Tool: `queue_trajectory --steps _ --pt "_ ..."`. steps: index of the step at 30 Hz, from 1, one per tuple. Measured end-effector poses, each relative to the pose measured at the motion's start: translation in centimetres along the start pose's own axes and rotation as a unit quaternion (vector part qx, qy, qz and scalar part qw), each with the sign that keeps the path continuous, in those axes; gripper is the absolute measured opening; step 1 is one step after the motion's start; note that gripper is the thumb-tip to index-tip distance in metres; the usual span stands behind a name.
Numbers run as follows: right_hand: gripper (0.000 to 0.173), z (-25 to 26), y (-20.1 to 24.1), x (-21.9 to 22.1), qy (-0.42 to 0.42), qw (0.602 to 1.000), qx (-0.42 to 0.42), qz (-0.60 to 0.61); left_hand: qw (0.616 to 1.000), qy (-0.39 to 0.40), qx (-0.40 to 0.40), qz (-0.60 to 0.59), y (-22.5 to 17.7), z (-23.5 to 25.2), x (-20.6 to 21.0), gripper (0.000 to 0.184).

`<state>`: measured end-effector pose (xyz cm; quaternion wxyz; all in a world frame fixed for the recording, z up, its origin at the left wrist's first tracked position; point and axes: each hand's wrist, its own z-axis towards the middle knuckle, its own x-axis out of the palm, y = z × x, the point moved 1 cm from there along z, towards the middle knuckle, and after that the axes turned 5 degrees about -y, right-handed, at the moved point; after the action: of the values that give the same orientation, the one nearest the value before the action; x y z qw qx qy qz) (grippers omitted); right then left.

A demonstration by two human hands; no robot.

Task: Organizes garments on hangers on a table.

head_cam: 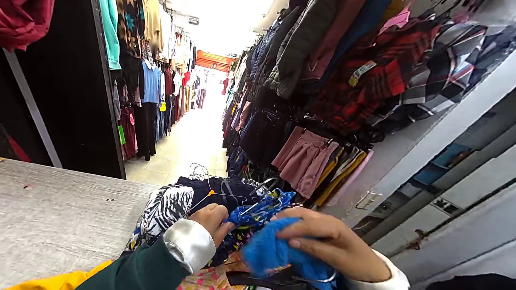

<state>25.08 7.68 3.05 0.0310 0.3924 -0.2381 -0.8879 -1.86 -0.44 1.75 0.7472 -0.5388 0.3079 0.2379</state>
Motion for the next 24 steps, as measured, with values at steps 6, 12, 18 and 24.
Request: queue_trajectory --steps 6,12,18,24 --pt "0.026 -1.8 -3.6 -2.9 -0.218 0.929 0.134 -0.268 0.985 -0.147 0.031 0.082 2.8 0.8 -0.4 0.025" --pt "0.027 -2.4 -0.1 -4.4 -0.280 0.916 0.146 -0.246 0.980 -0.030 -0.124 0.154 10.1 4.5 -0.2 0.035" --pt "0.027 -2.9 1.5 -4.4 -0.304 0.905 0.147 -0.260 0.982 -0.161 0.013 0.099 5.5 1.1 -0.9 0.028" --pt "0.027 -2.8 4.6 -4.8 -0.333 0.919 0.079 -0.195 0.976 0.210 -0.018 0.047 -3.4 -1.3 1.3 0.035"
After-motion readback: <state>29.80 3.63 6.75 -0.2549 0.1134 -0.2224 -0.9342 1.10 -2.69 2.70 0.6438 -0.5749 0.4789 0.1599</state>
